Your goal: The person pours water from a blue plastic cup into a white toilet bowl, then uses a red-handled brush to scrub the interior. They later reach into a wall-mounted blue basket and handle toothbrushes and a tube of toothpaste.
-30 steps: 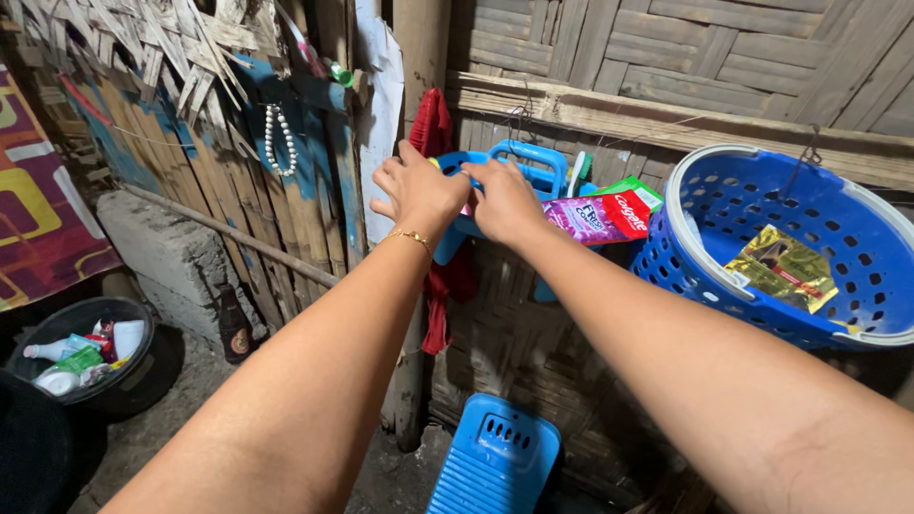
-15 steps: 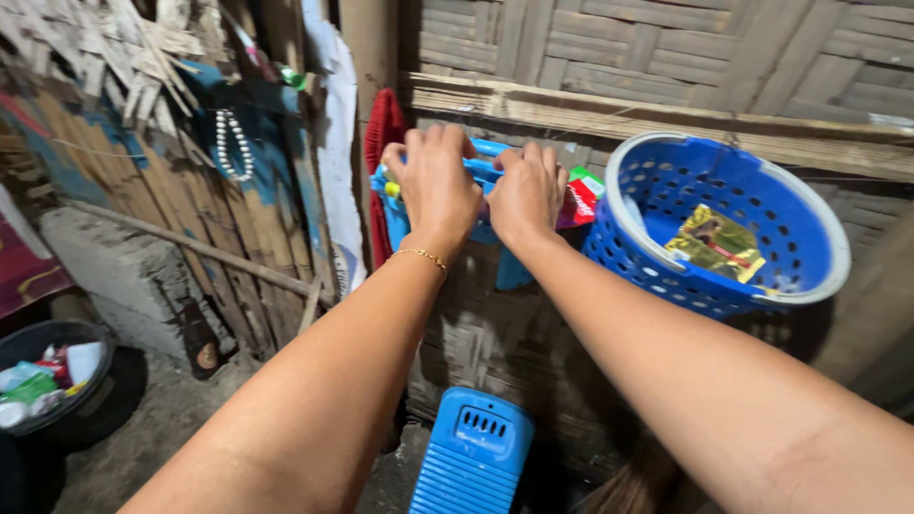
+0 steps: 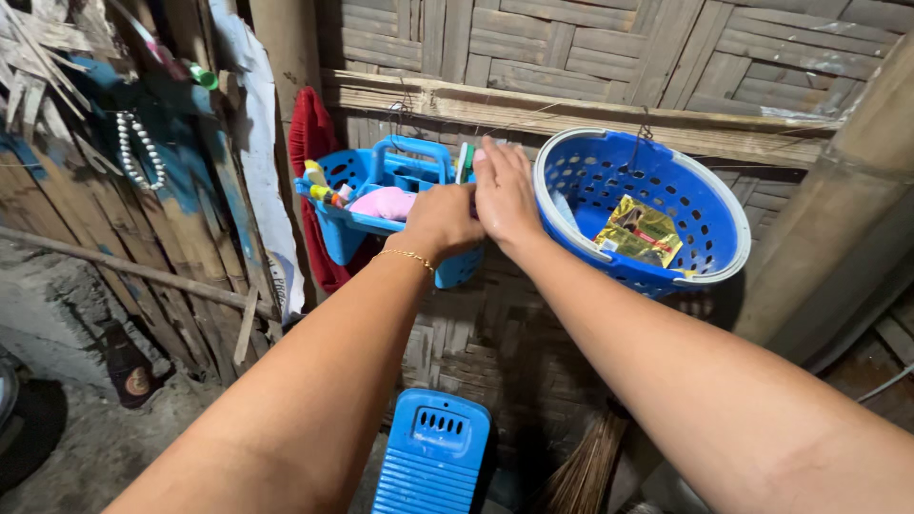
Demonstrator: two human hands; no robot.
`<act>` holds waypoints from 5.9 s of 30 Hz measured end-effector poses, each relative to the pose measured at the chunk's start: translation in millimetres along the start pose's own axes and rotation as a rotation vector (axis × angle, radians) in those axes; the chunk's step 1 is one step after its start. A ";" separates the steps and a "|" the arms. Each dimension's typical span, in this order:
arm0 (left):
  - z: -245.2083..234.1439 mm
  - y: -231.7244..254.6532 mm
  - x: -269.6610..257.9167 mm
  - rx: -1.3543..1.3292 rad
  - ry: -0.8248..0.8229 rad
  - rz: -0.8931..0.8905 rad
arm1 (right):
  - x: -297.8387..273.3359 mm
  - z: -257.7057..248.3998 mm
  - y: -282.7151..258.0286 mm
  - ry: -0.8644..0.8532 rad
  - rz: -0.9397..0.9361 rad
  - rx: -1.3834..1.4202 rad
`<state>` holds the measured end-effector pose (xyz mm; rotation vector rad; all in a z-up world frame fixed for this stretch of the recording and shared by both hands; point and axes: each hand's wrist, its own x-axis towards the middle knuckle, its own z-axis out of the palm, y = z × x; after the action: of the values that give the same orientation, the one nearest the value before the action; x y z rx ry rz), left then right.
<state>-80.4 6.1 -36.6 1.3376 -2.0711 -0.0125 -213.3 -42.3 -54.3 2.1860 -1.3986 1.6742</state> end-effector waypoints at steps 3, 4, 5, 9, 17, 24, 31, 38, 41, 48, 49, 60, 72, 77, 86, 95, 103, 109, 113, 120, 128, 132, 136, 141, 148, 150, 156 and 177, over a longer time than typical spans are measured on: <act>14.9 -0.8 10.0 0.222 -0.023 0.019 | 3.9 -3.9 -5.8 -0.078 0.046 0.037; 22.0 -0.4 14.0 0.272 0.033 0.015 | 4.9 -6.0 -8.4 -0.100 0.050 0.043; 28.7 -0.7 18.4 0.322 0.089 0.012 | 5.4 -8.2 -11.2 -0.122 0.055 0.050; 48.7 -4.0 33.6 0.350 0.089 -0.026 | -0.9 -18.0 -20.5 -0.146 0.005 0.032; 28.5 -1.9 23.9 -0.006 0.279 -0.287 | -1.6 -9.1 -1.5 -0.121 -0.079 -0.037; -3.4 9.2 2.4 -0.154 0.425 -0.393 | 8.5 20.0 33.8 -0.372 0.264 -0.193; 16.6 7.6 6.6 -0.140 0.525 -0.203 | 11.5 10.1 7.3 -0.136 0.401 0.293; 27.5 -2.9 16.5 0.016 -0.022 -0.218 | 6.8 6.0 5.7 -0.071 0.184 0.325; 12.6 -8.6 14.2 -0.163 -0.019 -0.218 | 19.6 18.7 18.2 -0.125 0.135 0.025; -4.9 0.9 1.7 0.020 0.302 -0.125 | 4.5 36.4 30.5 -0.028 0.028 -0.373; -6.1 0.3 1.1 0.102 0.308 -0.086 | -0.7 37.0 27.9 0.052 -0.043 -0.388; -1.9 -16.5 14.1 0.285 0.278 -0.039 | 12.5 -2.1 -24.7 -0.374 -0.215 -0.678; -3.6 -29.8 13.8 0.248 0.283 -0.051 | 32.1 30.0 -34.1 -0.338 0.374 -0.619; -8.9 -38.0 10.7 0.211 0.297 0.015 | 46.6 59.5 -22.9 -0.518 0.536 -0.557; -12.0 -39.6 7.9 0.239 0.218 0.005 | 44.4 58.3 -18.8 -0.287 0.602 -0.439; -18.5 -36.4 2.0 -0.024 0.440 -0.030 | 24.0 18.2 -67.6 0.072 0.266 -0.306; -18.9 -41.5 -2.0 -0.362 0.500 -0.131 | 29.2 9.6 -100.7 0.081 0.054 0.093; -41.3 -51.5 8.1 -0.498 0.647 -0.355 | 39.9 28.4 -95.9 -0.105 -0.116 0.300; -77.2 -57.5 5.5 -0.446 0.646 -0.456 | 44.5 54.5 -89.4 -0.007 -0.068 0.320; -134.1 -74.9 -6.6 -0.273 0.725 -0.630 | 29.2 82.1 -94.9 -0.097 -0.061 0.162; -138.5 -105.8 -14.7 -0.206 0.772 -0.522 | 29.0 114.9 -111.8 -0.148 -0.189 0.173; -131.6 -119.1 -8.2 0.078 0.437 -0.659 | 27.6 122.2 -99.5 -0.156 -0.150 0.168; -126.0 -123.4 -5.2 -0.009 0.268 -0.719 | 27.0 117.6 -85.7 -0.146 -0.134 0.174; -117.2 -116.5 -13.3 -0.147 0.271 -0.682 | 23.1 112.6 -83.3 -0.128 -0.111 0.189; -104.9 -97.0 -34.3 -0.231 0.427 -0.611 | 11.1 96.3 -82.2 -0.115 -0.098 0.175; -100.9 -91.4 -44.5 -0.195 0.449 -0.563 | 6.8 90.5 -80.9 -0.138 -0.044 0.165; -84.2 -84.1 -68.9 -0.115 0.610 -0.491 | -0.6 78.9 -77.6 -0.109 -0.039 0.161; -85.0 -111.8 8.0 -0.188 0.405 -0.807 | 4.2 72.3 -64.6 -0.195 -0.075 0.159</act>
<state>53.0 -25.4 -4.9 1.7873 -1.0783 -0.2552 -116.4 -45.0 -51.4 2.5151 -1.2421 1.6379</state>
